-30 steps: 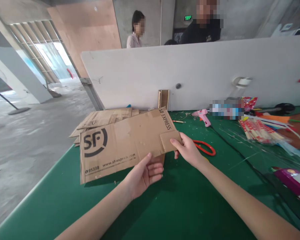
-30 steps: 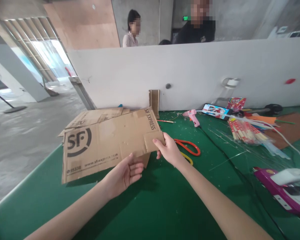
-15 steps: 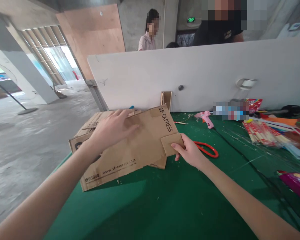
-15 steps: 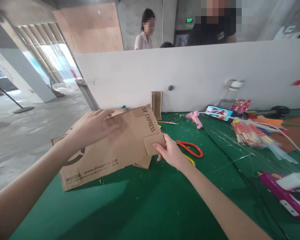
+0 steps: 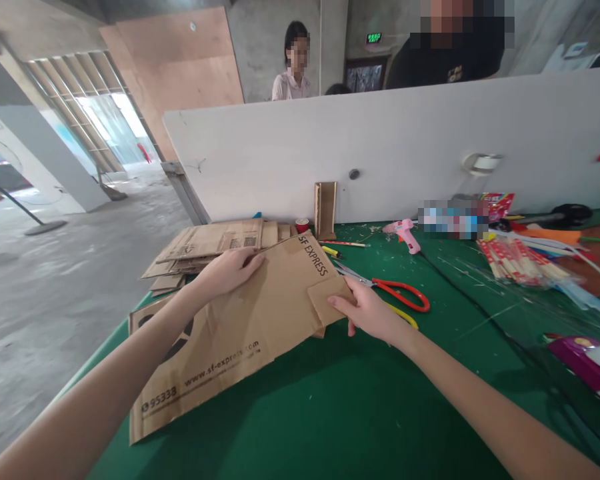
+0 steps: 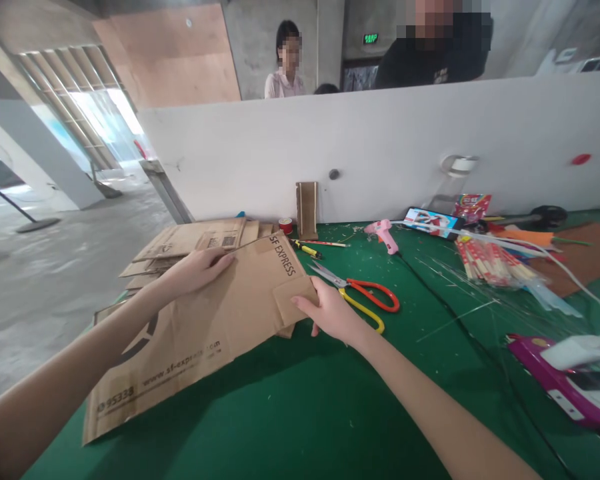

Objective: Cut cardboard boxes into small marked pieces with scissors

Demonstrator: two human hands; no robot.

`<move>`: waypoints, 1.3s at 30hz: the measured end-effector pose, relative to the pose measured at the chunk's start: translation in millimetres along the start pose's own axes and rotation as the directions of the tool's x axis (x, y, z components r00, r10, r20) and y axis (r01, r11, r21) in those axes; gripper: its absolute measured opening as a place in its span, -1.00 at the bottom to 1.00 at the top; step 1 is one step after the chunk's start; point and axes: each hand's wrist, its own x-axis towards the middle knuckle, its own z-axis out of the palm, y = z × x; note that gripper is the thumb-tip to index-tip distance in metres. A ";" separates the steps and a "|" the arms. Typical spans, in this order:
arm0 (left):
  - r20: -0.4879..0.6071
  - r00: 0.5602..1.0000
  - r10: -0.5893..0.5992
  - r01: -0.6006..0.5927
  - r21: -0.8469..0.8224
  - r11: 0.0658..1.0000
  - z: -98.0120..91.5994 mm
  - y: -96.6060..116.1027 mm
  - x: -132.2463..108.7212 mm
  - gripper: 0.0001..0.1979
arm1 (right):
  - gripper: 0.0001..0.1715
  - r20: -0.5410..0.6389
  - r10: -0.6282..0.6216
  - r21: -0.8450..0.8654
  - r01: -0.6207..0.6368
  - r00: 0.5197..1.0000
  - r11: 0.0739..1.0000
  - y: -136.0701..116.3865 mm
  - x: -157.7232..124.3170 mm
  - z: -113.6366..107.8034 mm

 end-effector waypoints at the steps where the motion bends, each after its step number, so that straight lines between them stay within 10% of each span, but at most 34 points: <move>1: 0.006 1.000 0.004 -0.004 -0.011 1.000 1.6 0.1 -1.0 -0.49 | -0.57 0.011 0.016 -0.004 -0.016 1.000 1.000 -0.2 0.0 -1.5; 17: 0.058 0.998 -0.017 0.027 -0.170 0.985 14.9 -2.7 -16.0 -0.56 | -0.55 0.046 0.047 0.010 -0.048 0.998 0.999 6.7 2.2 -4.4; 31: 0.221 0.972 -0.077 0.145 -0.309 0.940 8.7 25.6 -40.8 -0.64 | -0.37 -0.056 -0.133 -0.563 0.079 0.989 0.823 -15.0 40.6 -18.3; 39: 0.141 0.963 -0.231 0.270 -0.467 0.842 16.6 51.5 -43.0 -0.66 | -0.33 0.127 -0.148 -0.641 0.195 0.981 0.743 -49.9 87.3 -28.2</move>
